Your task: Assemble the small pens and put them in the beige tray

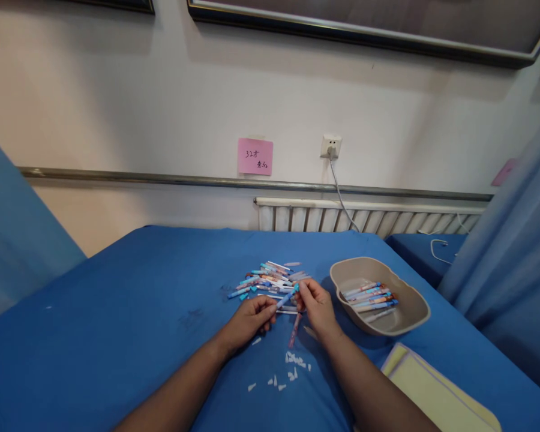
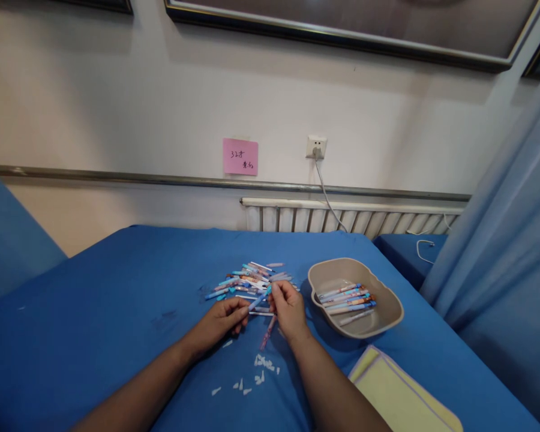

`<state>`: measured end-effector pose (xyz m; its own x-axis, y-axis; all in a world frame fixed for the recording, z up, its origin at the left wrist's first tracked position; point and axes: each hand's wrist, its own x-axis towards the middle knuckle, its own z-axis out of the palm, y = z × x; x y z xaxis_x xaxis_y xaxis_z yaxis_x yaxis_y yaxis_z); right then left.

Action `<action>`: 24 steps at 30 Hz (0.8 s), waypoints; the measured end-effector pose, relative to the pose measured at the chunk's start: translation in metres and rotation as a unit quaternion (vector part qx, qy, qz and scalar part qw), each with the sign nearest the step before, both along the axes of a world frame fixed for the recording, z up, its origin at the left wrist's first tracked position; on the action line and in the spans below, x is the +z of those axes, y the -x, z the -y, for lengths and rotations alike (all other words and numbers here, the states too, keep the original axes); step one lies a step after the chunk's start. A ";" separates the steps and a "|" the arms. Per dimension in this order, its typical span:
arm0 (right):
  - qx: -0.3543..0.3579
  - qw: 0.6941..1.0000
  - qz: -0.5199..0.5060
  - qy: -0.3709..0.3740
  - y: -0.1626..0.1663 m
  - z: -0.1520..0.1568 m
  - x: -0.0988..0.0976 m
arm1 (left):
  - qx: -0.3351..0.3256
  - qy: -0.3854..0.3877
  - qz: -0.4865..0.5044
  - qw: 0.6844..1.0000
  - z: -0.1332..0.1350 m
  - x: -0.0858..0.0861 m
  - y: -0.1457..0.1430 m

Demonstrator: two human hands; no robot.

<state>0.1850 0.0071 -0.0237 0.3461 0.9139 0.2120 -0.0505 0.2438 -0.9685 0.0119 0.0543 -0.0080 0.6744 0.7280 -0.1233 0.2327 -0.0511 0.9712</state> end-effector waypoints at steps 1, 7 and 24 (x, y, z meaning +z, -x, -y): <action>0.001 1.000 -0.002 -0.002 0.000 0.000 0.000 | 0.001 0.004 0.003 1.000 0.000 0.000 0.000; 0.022 0.999 -0.041 -0.014 0.002 0.001 -0.001 | -0.001 0.026 0.033 0.999 0.001 0.000 0.000; 0.001 0.998 0.019 0.065 -0.003 -0.027 -0.016 | 0.077 -0.144 0.027 0.986 0.000 0.047 -0.023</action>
<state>0.1875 0.0343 -0.0395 0.3378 0.9353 0.1055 -0.0128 0.1166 -0.9931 0.0347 0.0540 0.0391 0.5522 0.8224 0.1367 0.2077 -0.2945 0.9328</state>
